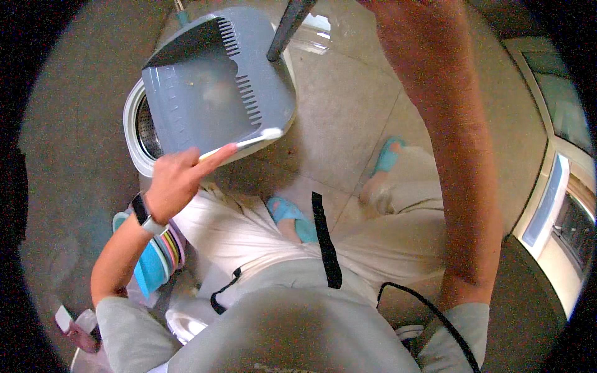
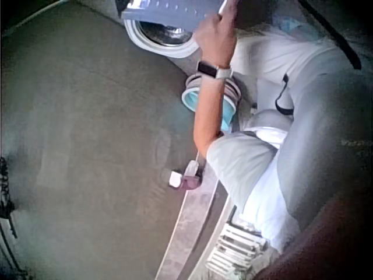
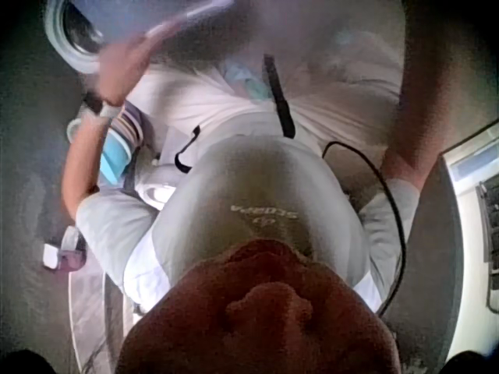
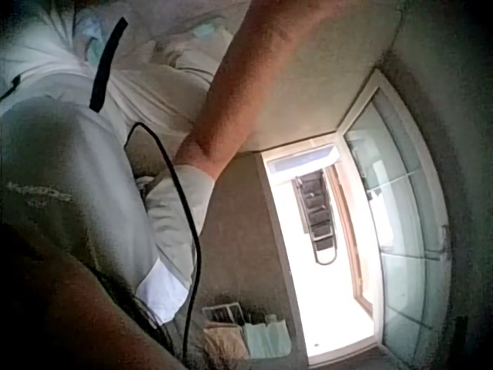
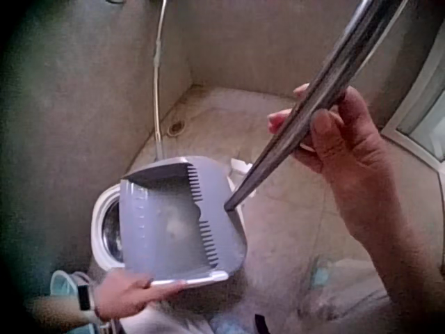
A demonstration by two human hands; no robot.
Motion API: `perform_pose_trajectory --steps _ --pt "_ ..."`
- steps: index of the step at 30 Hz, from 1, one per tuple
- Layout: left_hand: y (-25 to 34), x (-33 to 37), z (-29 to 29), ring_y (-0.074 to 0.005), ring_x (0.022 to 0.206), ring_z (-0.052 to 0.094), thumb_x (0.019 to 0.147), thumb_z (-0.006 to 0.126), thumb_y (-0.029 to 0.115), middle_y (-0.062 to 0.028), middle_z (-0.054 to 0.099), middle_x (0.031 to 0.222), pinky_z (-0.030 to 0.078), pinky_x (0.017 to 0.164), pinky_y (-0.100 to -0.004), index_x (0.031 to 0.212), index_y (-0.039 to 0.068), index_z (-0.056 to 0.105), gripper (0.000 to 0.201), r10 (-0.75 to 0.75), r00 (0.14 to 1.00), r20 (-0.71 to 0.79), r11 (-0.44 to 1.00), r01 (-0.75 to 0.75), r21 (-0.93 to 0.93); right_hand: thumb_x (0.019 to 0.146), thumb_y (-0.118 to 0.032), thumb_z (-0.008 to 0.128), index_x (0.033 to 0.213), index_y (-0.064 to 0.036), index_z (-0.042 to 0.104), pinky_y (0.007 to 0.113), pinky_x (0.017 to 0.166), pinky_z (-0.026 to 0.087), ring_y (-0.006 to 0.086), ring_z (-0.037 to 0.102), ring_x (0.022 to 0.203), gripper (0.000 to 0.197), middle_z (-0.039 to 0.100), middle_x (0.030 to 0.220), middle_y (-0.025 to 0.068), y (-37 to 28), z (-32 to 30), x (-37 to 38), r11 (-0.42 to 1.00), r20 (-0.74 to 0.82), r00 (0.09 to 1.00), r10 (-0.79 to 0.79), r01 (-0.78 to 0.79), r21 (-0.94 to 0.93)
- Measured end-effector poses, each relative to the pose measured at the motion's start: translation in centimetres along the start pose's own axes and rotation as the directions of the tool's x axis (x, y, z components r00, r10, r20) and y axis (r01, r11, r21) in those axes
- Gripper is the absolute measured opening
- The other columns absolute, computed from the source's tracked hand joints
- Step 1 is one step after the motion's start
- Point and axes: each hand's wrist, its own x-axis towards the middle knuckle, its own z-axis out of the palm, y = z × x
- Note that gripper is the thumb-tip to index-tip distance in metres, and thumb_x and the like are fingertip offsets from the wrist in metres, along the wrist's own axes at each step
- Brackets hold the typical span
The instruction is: The person retrieves a toothbrush from the sink area and uses it to scrub the inside of a gray dustpan held over a washing machine. They repeatedly brush the dustpan's surface and the metal handle, then rinse the toothbrush under running water.
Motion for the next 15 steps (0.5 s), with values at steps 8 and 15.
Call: perform_pose_trajectory --steps 8,15 --pt "0.8 6.9 1.6 -0.0242 0.053 0.055 0.078 0.052 0.003 -0.0068 0.048 0.065 0.045 0.047 -0.0361 0.136 0.038 0.04 0.069 -0.101 0.983 -0.154 0.992 0.111 0.058 0.098 -0.028 0.042 0.12 -0.0121 0.045 0.036 0.095 0.046 0.0195 0.059 0.105 0.027 0.062 0.107 0.0096 -0.1 -0.2 -0.1 0.993 0.073 0.992 -0.099 0.094 0.074" --pt "1.6 3.5 0.3 -0.0242 0.05 0.054 0.074 0.054 0.002 -0.006 0.047 0.063 0.045 0.045 -0.0368 0.134 0.035 0.045 0.069 0.024 0.998 0.06 0.999 -0.022 -0.039 0.097 -0.03 0.047 0.119 -0.0113 0.045 0.038 0.094 0.046 0.0193 0.058 0.107 0.029 0.061 0.107 0.0086 0.1 -0.6 0.1 0.989 0.041 0.998 0.056 -0.061 0.132"
